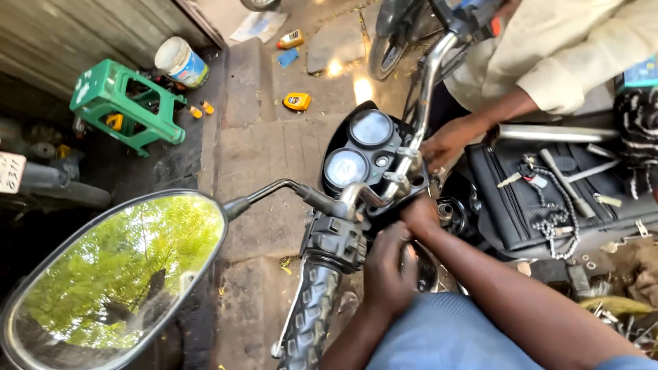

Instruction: The person manipulates wiring and components on the front assembly of a motorcycle while a second person assists by holding the handlebars and frame.

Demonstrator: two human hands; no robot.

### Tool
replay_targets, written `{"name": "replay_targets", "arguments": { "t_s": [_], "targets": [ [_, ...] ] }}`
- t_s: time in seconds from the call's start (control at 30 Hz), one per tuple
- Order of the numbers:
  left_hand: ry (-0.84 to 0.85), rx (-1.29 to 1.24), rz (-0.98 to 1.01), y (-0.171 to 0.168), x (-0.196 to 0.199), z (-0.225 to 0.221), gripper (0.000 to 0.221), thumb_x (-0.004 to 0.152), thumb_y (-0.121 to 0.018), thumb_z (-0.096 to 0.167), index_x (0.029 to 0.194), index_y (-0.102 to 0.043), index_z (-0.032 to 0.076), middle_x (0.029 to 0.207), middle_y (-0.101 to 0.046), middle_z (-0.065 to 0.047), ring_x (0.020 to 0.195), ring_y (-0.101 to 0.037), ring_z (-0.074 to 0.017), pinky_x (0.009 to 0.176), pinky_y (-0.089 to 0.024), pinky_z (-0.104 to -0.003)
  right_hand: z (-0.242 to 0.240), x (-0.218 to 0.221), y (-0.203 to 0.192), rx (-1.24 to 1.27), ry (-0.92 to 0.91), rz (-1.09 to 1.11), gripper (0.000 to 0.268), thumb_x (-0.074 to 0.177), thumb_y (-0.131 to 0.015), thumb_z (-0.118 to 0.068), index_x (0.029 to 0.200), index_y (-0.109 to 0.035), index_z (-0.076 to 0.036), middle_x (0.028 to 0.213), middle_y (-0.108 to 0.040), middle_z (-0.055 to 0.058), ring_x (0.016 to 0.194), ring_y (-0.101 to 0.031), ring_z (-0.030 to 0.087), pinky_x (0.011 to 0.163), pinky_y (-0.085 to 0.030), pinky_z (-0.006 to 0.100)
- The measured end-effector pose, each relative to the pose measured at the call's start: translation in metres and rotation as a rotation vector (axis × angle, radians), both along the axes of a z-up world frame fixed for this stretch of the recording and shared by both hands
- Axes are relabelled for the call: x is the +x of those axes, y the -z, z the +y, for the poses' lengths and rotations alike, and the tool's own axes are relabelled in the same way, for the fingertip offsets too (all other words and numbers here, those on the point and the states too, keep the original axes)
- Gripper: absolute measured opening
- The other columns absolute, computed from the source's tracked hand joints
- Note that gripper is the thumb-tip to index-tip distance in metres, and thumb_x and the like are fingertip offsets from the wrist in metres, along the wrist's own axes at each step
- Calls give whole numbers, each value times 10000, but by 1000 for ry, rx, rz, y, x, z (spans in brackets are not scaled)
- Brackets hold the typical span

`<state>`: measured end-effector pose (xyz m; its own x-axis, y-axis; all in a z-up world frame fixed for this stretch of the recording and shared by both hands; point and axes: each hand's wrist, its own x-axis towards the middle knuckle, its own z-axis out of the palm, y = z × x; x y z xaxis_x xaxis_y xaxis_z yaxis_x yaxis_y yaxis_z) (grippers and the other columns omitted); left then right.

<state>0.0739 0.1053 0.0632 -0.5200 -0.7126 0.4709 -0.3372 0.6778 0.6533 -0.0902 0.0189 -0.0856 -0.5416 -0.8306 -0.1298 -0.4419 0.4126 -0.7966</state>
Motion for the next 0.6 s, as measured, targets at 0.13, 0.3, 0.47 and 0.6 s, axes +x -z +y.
{"name": "replay_targets", "arguments": {
  "t_s": [0.13, 0.3, 0.47, 0.6],
  "targets": [
    [423, -427, 130, -104, 12, 19, 195, 1057, -609, 157, 1183, -650, 15, 1272, -691, -193, 1264, -627, -362, 1123, -378, -487, 5, 1, -2, 248, -30, -48, 381, 868, -675, -325, 1100, -759, -35, 1088, -762, 217, 1000, -741, 384, 854, -576, 476],
    [93, -866, 142, -140, 24, -21, 263, 1022, -591, 225, 1126, -660, -7, 1300, -678, -226, 1300, -564, -418, 1230, -251, -559, 6, 2, -18, -123, -47, 102, 303, 854, -677, -219, 1101, -753, -62, 1063, -734, 216, 990, -693, 417, 792, -549, 482],
    [-72, -881, 31, -147, 32, -56, 230, 1016, -596, 163, 1103, -689, -29, 1268, -695, -227, 1315, -597, -413, 1240, -343, -598, 1, 5, -45, -62, -87, 27, 248, 810, -691, -156, 1026, -780, -74, 992, -775, 170, 921, -746, 356, 806, -584, 409],
    [-153, -936, 117, -152, 25, -79, 224, 974, -598, 143, 1051, -691, -46, 1210, -698, -243, 1291, -602, -433, 1197, -335, -612, 4, 11, -63, -8, -6, -105, 249, 817, -740, -191, 1039, -799, -96, 993, -773, 169, 900, -752, 328, 793, -569, 408]
  ]
}}
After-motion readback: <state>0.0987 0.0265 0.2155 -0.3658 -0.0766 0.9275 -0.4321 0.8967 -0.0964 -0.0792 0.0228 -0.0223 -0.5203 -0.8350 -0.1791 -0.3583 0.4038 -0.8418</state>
